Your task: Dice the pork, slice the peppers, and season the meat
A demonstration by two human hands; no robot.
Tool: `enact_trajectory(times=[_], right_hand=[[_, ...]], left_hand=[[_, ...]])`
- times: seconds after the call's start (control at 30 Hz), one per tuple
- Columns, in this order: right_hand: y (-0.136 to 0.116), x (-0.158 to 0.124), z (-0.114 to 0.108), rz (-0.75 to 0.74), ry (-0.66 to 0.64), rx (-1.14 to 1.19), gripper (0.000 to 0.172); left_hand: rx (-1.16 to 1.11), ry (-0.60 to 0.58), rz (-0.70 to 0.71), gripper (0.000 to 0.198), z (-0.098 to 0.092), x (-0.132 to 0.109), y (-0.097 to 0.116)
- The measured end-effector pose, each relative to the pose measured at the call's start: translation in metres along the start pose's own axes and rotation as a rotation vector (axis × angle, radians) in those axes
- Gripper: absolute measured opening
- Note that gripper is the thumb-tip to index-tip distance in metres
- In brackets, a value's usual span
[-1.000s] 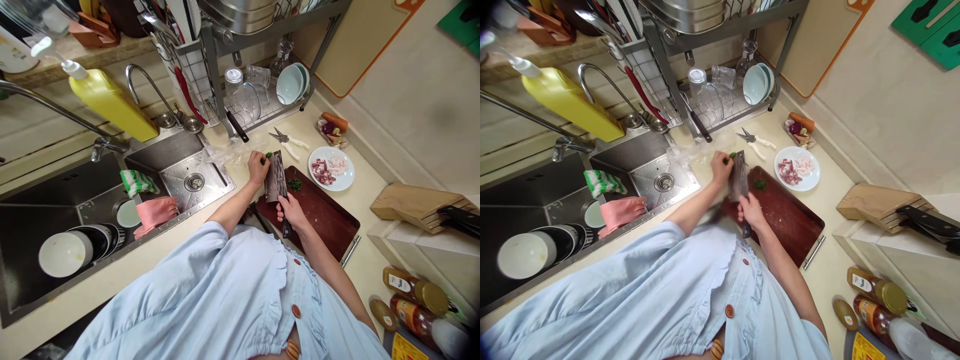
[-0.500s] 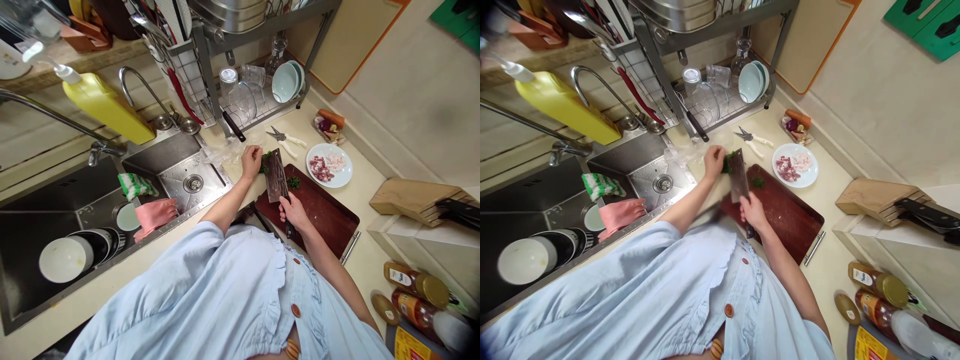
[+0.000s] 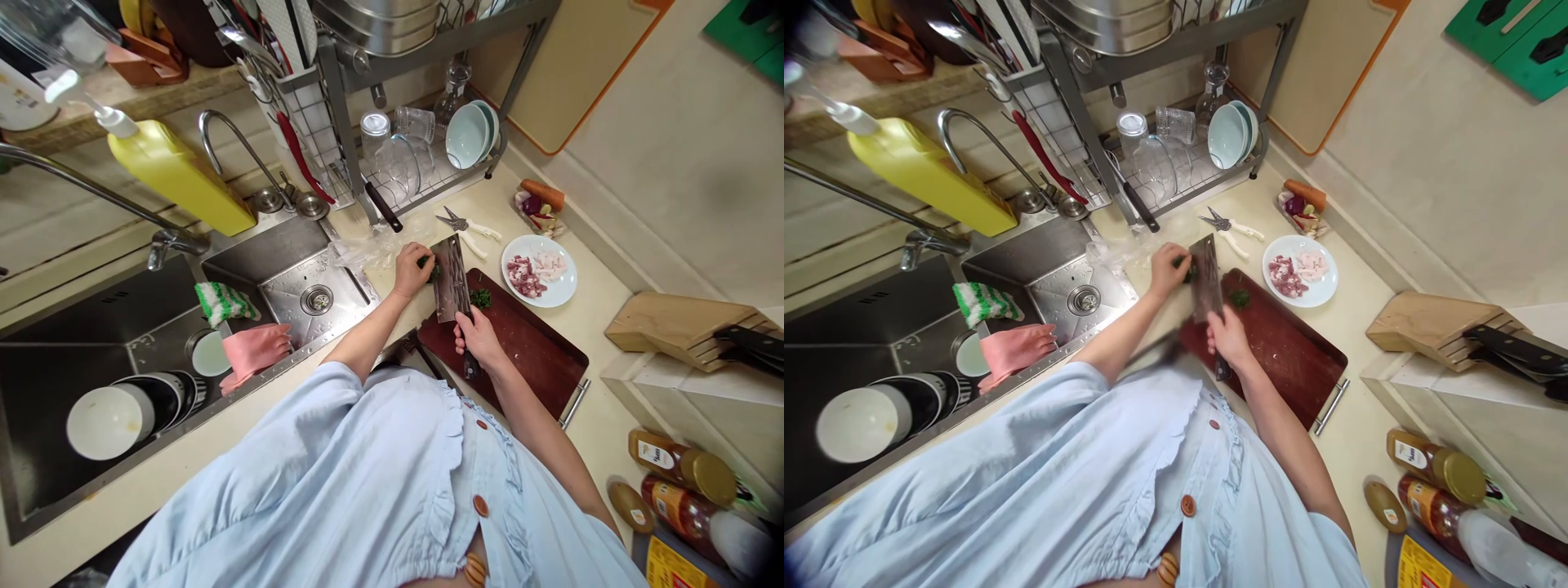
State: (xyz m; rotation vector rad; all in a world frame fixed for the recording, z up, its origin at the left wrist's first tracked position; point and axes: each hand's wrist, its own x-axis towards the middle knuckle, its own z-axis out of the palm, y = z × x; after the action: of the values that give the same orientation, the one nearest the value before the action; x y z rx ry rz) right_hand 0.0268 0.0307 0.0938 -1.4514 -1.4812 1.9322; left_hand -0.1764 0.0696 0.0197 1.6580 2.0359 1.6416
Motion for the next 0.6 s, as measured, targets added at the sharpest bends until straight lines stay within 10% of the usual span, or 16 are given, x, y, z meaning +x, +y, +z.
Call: enact_trajectory(times=[0.37,0.6], right_hand=[[0.02,-0.031,-0.026,-0.053,0.075,0.249,0.032],[0.076,-0.087,-0.058,-0.011,0.295,0.409,0.031]], left_hand=[[-0.019,-0.047,0.092,0.012,0.003,-0.016,0.022],[-0.2,-0.322,0.144,0.03,0.074,-0.05,0.054]])
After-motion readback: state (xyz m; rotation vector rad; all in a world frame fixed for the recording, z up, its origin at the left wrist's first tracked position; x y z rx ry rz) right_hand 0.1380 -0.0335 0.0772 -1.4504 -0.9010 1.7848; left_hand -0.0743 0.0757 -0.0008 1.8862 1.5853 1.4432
